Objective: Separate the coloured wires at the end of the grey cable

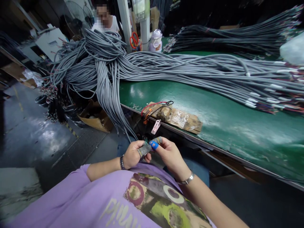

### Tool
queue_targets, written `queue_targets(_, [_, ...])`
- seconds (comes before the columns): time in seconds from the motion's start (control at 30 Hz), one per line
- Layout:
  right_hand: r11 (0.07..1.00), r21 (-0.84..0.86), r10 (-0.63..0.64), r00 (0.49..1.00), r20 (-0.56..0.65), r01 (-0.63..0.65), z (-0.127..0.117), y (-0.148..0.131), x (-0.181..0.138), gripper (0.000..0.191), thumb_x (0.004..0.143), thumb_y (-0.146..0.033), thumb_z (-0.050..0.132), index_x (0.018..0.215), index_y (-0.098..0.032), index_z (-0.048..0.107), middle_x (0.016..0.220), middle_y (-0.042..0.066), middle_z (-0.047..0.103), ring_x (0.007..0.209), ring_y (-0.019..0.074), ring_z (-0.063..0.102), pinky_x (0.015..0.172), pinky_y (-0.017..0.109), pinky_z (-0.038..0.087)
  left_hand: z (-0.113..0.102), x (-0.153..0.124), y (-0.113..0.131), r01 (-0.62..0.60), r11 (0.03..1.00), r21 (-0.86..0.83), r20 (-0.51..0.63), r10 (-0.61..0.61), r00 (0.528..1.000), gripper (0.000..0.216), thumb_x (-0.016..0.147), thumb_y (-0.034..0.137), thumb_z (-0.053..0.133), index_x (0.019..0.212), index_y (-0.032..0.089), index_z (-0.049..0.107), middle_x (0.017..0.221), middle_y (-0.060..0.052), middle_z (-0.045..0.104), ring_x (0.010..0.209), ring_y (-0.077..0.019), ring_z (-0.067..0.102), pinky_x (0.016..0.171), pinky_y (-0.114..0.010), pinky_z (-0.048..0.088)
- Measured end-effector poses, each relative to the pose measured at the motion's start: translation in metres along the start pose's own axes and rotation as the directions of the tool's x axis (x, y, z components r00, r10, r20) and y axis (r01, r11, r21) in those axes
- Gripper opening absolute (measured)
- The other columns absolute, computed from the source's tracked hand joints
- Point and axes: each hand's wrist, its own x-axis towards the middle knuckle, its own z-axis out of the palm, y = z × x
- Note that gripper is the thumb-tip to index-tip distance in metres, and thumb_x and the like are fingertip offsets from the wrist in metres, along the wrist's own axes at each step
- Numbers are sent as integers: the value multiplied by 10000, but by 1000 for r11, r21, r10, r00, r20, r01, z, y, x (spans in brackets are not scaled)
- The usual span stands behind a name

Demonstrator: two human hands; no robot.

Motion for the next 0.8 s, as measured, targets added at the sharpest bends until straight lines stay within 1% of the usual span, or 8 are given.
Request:
queue_targets(0.23, [982,183,35,997,70,-48,-6,4,4,334,681,-513,804,699,-198,695,657,17,627,619,155,527,625,305,442,-1,4,-4,-4,995,-99,-24,2,1000,521,667,647,707,694,138,598,511,12,574,398,-84,497,408,-203,399])
queue_targets(0.37, [927,339,141,986,89,-163,-14,6,22,465,711,-654,708,656,-193,681,601,16,587,573,152,526,599,309,477,-1,9,-2,-15,983,-183,-44,7,999,503,648,619,729,663,136,589,482,9,563,363,-81,472,371,-198,353])
queue_targets(0.43, [889,393,216,972,96,-236,-16,5,33,475,691,-667,716,706,-193,697,646,23,622,576,148,551,581,294,485,-1,11,2,-20,977,-213,-43,12,999,500,621,613,746,656,140,586,462,16,551,345,-76,447,353,-196,329])
queue_targets(0.53, [872,408,219,962,166,-269,-14,1,44,478,678,-655,737,786,-191,699,697,25,651,576,138,556,550,272,470,0,15,6,-25,977,-210,-23,20,1000,509,600,626,747,662,148,583,444,28,532,336,-68,415,342,-195,303])
queue_targets(0.6, [900,374,157,966,205,-225,-11,-2,47,472,692,-652,728,764,-188,676,640,7,612,533,128,510,512,267,436,-1,19,8,-11,984,-178,1,11,1000,518,592,635,743,673,149,585,443,31,528,334,-63,402,344,-196,290])
queue_targets(0.63, [922,345,120,976,184,-178,-9,-3,47,467,696,-649,726,736,-188,661,603,-4,582,508,121,474,489,263,408,-2,21,9,-1,987,-158,12,3,1000,521,590,638,741,671,148,587,444,31,528,332,-59,395,345,-196,282])
queue_targets(0.7, [969,242,33,998,53,-45,-7,-3,47,457,695,-640,733,687,-192,642,559,-15,540,485,115,421,463,259,355,-4,25,10,12,992,-127,33,-8,999,520,593,639,736,653,144,589,437,28,521,325,-53,381,342,-198,259])
queue_targets(0.8, [990,72,-109,983,-149,120,-4,-2,46,472,710,-667,698,623,-207,634,542,-3,532,500,129,422,464,267,339,-7,31,9,2,992,-129,54,4,999,506,604,627,731,622,142,588,417,28,502,312,-50,363,330,-203,224])
